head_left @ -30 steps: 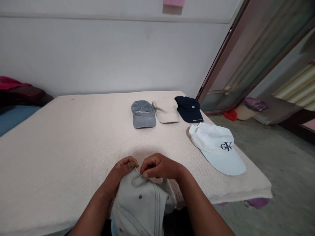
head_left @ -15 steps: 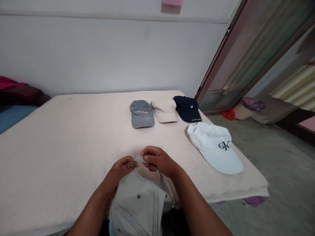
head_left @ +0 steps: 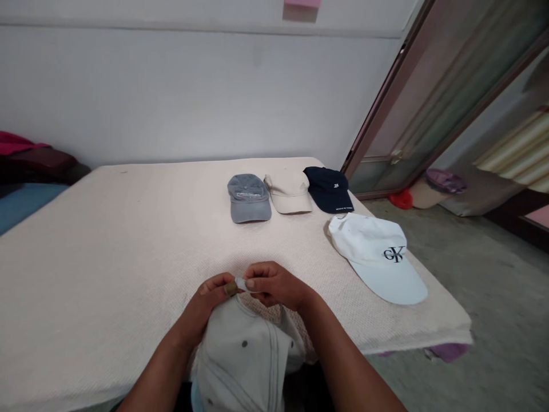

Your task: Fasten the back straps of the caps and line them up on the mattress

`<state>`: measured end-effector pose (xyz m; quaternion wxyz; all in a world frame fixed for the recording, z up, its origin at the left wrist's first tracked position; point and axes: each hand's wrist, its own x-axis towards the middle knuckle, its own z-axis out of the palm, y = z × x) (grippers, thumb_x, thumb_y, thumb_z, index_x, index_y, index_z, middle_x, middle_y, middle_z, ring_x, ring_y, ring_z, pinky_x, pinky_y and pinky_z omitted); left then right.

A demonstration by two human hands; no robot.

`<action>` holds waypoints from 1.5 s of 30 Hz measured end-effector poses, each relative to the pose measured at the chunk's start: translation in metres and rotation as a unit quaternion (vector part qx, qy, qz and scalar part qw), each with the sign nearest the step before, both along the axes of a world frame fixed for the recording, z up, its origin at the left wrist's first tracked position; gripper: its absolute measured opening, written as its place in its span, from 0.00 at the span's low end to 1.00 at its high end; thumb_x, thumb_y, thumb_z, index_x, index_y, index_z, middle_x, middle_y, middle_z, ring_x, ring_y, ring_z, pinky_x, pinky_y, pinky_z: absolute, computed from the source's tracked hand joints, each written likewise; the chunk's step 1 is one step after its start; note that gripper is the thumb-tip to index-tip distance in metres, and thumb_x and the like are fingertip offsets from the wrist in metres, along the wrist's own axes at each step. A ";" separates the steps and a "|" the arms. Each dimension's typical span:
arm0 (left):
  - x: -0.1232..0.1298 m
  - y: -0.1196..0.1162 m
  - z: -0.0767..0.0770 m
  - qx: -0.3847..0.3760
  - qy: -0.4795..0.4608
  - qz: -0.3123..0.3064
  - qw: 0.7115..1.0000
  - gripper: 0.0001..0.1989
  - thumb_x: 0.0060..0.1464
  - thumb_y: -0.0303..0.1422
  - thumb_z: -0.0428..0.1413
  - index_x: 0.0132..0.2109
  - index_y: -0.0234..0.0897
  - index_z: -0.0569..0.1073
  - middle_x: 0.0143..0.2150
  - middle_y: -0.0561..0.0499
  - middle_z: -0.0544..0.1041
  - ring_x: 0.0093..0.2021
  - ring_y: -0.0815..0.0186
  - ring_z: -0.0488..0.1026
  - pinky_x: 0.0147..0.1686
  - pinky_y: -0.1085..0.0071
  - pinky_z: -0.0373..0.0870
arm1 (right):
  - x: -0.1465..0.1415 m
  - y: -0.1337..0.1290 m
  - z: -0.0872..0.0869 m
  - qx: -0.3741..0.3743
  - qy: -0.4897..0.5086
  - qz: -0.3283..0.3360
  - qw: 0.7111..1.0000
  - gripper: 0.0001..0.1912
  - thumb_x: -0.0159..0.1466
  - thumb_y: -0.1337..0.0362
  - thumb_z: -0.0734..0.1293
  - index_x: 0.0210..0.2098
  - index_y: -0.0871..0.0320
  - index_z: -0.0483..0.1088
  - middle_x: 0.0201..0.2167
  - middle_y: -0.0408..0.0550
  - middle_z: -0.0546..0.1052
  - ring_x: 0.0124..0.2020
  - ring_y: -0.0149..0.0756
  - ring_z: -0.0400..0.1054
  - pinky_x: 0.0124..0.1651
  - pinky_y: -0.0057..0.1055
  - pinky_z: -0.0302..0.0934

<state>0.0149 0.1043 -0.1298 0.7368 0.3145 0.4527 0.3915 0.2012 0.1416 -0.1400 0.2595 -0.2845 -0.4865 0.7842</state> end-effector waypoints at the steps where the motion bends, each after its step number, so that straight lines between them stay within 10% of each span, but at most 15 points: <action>1: -0.001 0.000 -0.002 0.000 0.005 -0.002 1.000 0.07 0.47 0.35 0.61 0.30 0.35 0.73 0.22 0.54 0.72 0.20 0.73 0.64 0.22 0.77 0.58 | 0.000 0.000 -0.001 -0.001 -0.005 0.005 1.000 0.10 0.58 0.60 0.67 0.31 0.61 0.67 0.17 0.36 0.61 0.16 0.20 0.50 0.17 0.20 0.41; 23: -0.002 -0.007 -0.003 -0.006 0.006 -0.101 0.995 0.07 0.50 0.34 0.59 0.30 0.33 0.73 0.22 0.53 0.70 0.20 0.75 0.62 0.21 0.78 0.55 | 0.010 0.001 0.002 0.022 -0.029 0.099 0.994 0.10 0.57 0.60 0.68 0.30 0.62 0.68 0.15 0.34 0.59 0.15 0.20 0.48 0.17 0.20 0.42; 45: -0.004 -0.008 -0.007 -0.013 -0.031 -0.086 0.996 0.06 0.47 0.32 0.61 0.31 0.33 0.74 0.24 0.53 0.71 0.21 0.74 0.65 0.23 0.78 0.58 | 0.008 0.000 0.010 0.051 -0.044 0.050 0.996 0.11 0.57 0.59 0.68 0.28 0.62 0.67 0.15 0.35 0.59 0.16 0.20 0.48 0.17 0.21 0.43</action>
